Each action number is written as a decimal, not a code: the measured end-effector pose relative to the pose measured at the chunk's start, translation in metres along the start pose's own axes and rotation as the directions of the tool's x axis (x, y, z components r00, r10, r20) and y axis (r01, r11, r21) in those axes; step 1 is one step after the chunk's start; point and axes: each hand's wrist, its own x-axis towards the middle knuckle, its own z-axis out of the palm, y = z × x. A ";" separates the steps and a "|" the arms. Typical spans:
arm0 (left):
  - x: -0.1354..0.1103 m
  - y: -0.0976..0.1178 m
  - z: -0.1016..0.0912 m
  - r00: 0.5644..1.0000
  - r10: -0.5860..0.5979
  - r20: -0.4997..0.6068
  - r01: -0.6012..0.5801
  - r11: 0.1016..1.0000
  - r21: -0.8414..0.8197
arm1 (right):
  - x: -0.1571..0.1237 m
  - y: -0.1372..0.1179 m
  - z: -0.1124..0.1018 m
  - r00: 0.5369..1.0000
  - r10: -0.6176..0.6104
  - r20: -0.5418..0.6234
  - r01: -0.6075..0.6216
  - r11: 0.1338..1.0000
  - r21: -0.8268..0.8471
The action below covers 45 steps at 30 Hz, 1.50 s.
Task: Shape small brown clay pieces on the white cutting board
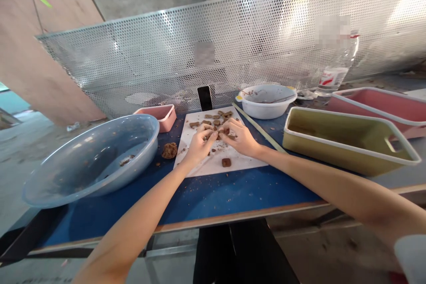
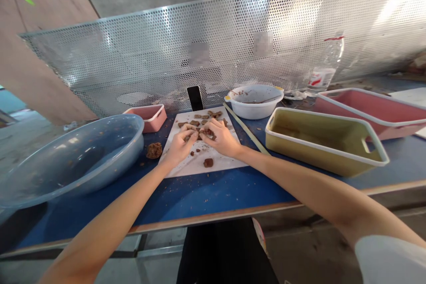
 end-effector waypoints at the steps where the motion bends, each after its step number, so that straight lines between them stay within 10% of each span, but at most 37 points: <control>1: 0.000 0.001 0.000 1.000 0.008 -0.009 -0.008 1.000 0.010 | 0.000 0.000 0.001 1.000 0.007 -0.001 -0.007 1.000 0.011; 21: -0.004 0.001 0.002 0.988 0.064 -0.140 -0.047 0.991 0.122 | 0.011 -0.007 -0.005 0.932 0.350 -0.099 -0.314 0.912 0.264; 29: -0.006 -0.010 0.001 0.981 0.039 -0.192 -0.020 0.995 0.099 | -0.004 0.015 -0.023 0.955 0.243 0.169 -0.259 0.962 0.081; 45: -0.007 -0.012 0.006 0.982 0.049 -0.182 -0.028 0.993 0.116 | -0.014 0.017 -0.027 0.962 0.105 0.250 -0.119 0.992 0.040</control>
